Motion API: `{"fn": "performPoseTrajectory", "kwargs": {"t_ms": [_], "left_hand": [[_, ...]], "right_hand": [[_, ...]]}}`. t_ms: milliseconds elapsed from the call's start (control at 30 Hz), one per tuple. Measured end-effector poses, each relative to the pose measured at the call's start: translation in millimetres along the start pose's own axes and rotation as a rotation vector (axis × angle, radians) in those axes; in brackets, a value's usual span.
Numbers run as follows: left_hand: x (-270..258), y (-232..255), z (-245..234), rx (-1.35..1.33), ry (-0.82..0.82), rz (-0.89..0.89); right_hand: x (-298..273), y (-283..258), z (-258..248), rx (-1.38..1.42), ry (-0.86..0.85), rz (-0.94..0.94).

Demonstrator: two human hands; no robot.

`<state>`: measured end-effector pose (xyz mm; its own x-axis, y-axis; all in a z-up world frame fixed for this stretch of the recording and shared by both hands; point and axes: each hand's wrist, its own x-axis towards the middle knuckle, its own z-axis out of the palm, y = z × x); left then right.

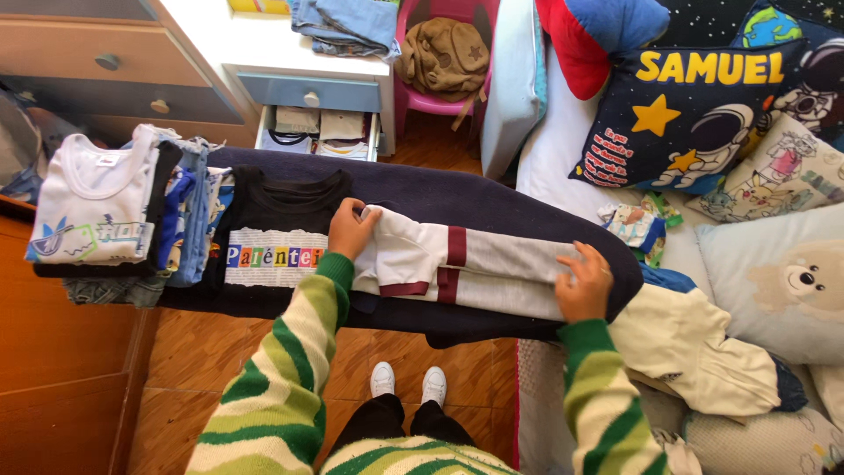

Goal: The person folds several clothing items including a black shirt, a white t-shirt, and a white polo shirt on an ironing board, stacking them on the side.

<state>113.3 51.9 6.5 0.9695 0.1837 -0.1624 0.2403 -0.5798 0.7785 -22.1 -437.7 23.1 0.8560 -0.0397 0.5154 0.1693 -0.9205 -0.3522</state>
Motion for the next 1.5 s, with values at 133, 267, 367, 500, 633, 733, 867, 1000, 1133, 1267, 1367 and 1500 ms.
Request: {"fn": "performPoseTrajectory", "kwargs": {"t_ms": [133, 267, 367, 500, 633, 733, 867, 1000, 1133, 1267, 1367, 1500], "left_hand": [[14.5, 0.6, 10.8, 0.063, 0.014, 0.024], [20.4, 3.7, 9.2, 0.222, 0.005, -0.061], [13.2, 5.9, 10.7, 0.281, -0.007, -0.061], [-30.3, 35.9, -3.5, 0.464, 0.186, 0.294], [-108.3, 18.5, -0.4, 0.530, 0.115, 0.662], [-141.4, -7.8, -3.0, 0.599, -0.025, 0.835], [-133.3, -40.5, 3.5, 0.651, 0.040, 0.903], [-128.8, -45.6, 4.5, 0.537, 0.125, 0.990], [-121.5, -24.5, -8.0, 0.518, 0.164, 1.071], [-102.6, -5.8, -10.0, 0.503, 0.230, 1.098], [-98.9, 20.1, -9.2, 0.364, 0.206, 0.951], [-68.5, 30.5, 1.0, 0.136, -0.011, 0.788]], "right_hand": [[11.4, -41.8, 15.8, -0.087, -0.319, 0.221], [7.9, -58.6, 14.8, -0.305, -0.418, 0.367], [-2.6, -58.4, 20.9, -0.338, -0.362, 0.411], [-0.3, -62.6, 20.5, -0.374, -0.259, 0.445], [-0.1, -63.9, 20.5, -0.390, -0.202, 0.469], [6.8, -72.3, 14.5, -0.354, -0.246, 0.542], [21.0, -129.2, 17.9, -0.273, -0.210, 0.488], [-1.0, -228.4, 74.8, 0.270, -0.074, -0.159], [-13.0, -271.1, 107.2, 0.226, -0.288, -0.291], [-10.2, -254.7, 144.0, 0.135, -0.236, -0.136], [-1.6, -243.4, 142.5, 0.296, -0.253, 0.166], [10.9, -242.9, 123.1, 0.527, -0.348, 0.642]]}}
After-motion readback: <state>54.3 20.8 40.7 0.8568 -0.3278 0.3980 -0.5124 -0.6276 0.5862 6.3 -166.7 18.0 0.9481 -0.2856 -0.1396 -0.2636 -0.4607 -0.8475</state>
